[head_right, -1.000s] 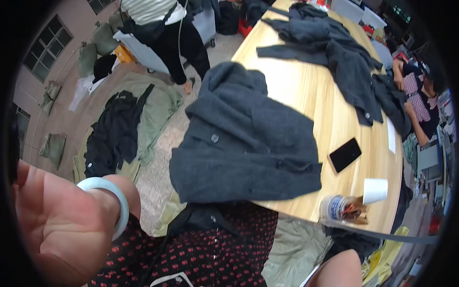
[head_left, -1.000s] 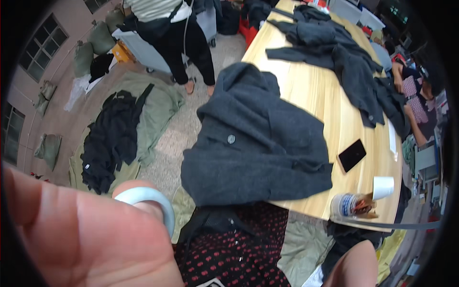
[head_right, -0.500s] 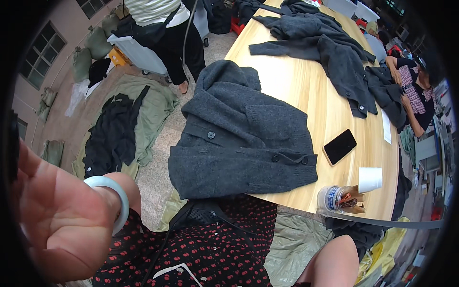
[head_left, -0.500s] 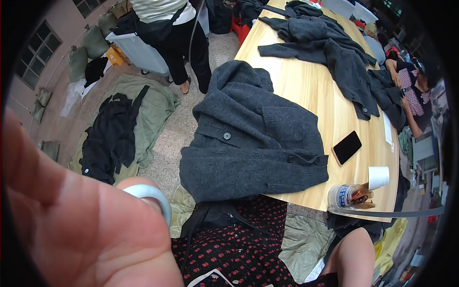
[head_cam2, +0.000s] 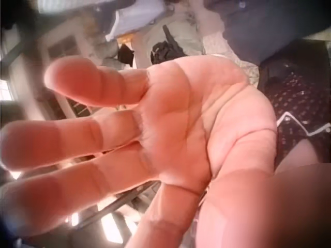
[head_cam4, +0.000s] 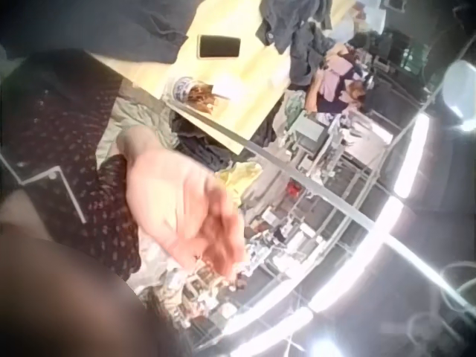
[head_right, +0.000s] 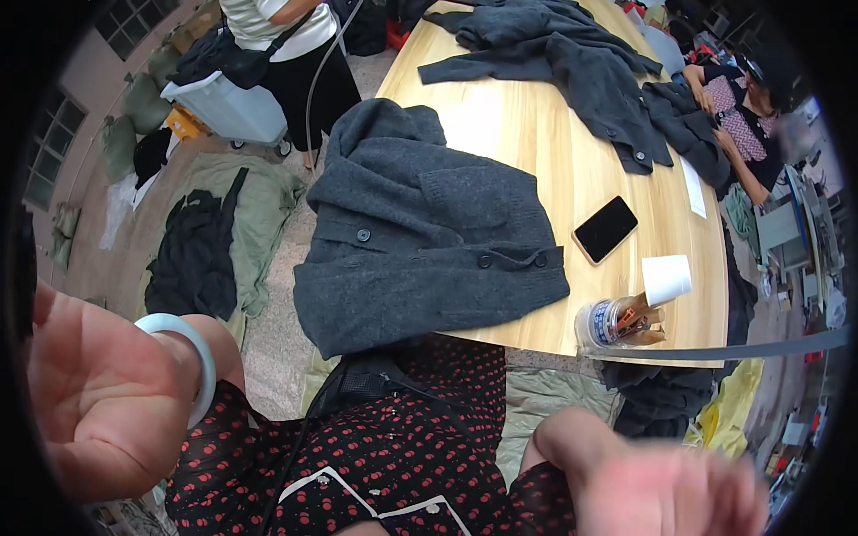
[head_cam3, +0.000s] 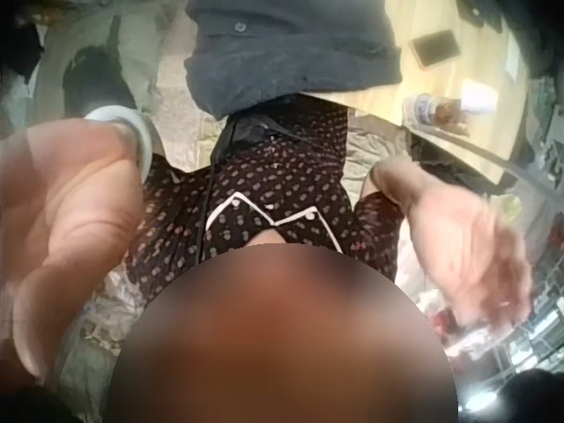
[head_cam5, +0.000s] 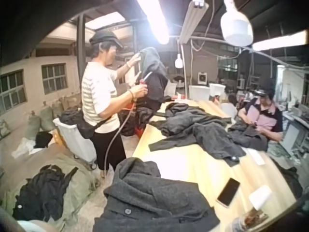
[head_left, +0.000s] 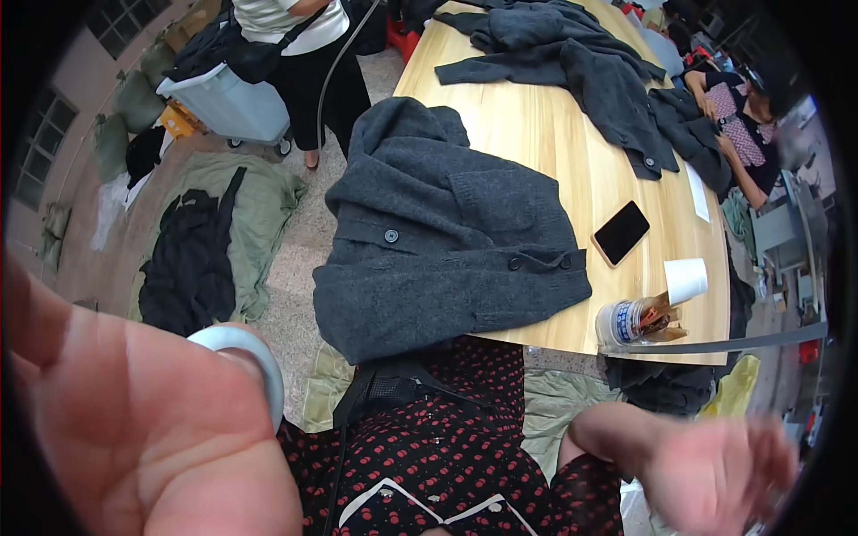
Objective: Inspecting and folding dark gray garments on a work table.
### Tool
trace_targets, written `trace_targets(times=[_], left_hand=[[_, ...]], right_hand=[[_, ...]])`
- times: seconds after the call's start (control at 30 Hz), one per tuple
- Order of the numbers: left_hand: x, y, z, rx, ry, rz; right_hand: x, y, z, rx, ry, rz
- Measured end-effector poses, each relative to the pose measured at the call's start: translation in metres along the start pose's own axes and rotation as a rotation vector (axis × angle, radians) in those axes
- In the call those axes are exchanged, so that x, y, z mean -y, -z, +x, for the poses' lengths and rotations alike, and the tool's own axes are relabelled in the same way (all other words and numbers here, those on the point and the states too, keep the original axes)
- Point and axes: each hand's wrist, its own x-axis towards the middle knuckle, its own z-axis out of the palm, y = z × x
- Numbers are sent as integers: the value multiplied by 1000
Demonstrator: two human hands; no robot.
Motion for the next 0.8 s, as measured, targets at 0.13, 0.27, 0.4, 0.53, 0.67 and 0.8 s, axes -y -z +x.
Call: trace_targets(times=[0.13,0.27,0.4,0.53,0.67,0.8], left_hand=[[-5,2,5,26,-17,28],[34,-14,-31,396,70,406],[70,-20,-131,675,766,251],[106,1,-230,958,1039,329],[116,4,-258,1184,984,348],[123,-2,-262,1287,984,335]], right_hand=[[-73,8,-90,536,-882,-654],[-118,67,-190,1219,-982,-754],[-127,69,-244,1309,-869,-802],[-122,65,-239,1403,-895,-893],[-102,70,-235,1332,-838,-769],[-81,77,-243,1269,-839,-679]])
